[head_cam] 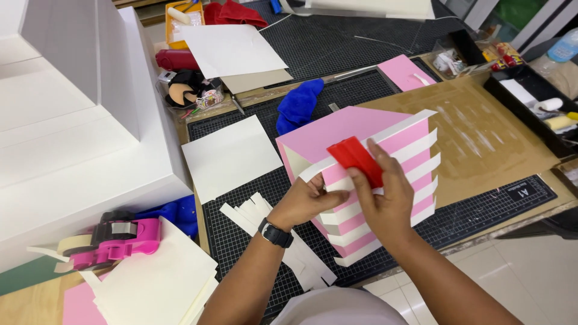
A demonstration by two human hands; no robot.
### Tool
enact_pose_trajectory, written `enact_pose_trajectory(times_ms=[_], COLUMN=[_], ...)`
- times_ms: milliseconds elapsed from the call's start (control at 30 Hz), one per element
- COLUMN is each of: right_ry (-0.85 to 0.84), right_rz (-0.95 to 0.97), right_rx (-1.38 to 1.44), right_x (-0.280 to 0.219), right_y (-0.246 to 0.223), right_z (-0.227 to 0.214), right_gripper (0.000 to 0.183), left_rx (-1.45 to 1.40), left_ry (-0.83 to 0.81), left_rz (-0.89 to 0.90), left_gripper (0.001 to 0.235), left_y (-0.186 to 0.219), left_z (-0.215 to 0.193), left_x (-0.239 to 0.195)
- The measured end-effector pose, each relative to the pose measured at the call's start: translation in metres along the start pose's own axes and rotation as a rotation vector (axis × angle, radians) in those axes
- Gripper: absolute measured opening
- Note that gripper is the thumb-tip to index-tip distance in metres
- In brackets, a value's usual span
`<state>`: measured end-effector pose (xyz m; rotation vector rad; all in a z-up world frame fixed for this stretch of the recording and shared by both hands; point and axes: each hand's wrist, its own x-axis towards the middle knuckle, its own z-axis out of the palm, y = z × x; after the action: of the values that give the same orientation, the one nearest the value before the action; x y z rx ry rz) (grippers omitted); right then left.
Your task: Decorating a pink box by applying white adhesive strips and smoothing them with a squeegee and roller
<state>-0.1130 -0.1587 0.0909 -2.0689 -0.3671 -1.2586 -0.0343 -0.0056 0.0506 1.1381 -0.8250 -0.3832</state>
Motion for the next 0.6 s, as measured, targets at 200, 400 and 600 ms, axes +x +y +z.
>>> enact_pose_trajectory(times_ms=[200,400,600], right_ry=[-0.055,-0.067,-0.040], right_rz=[-0.016,0.003,0.014], right_rx=[-0.072,-0.048,-0.021], right_x=[-0.011,-0.008,-0.003], right_y=[-0.008,-0.009,-0.012], right_z=[0.014,0.009,0.008], right_gripper=[0.043,0.045,0.043], left_rx=[0.013,0.010,0.047], left_ry=[-0.027,-0.016,-0.038], left_rz=[-0.021,-0.039,-0.014], left_gripper=[0.039,0.036,0.036], left_y=[-0.026,-0.025,-0.006], left_z=[-0.006,-0.005,0.006], left_x=[-0.006,-0.010,-0.007])
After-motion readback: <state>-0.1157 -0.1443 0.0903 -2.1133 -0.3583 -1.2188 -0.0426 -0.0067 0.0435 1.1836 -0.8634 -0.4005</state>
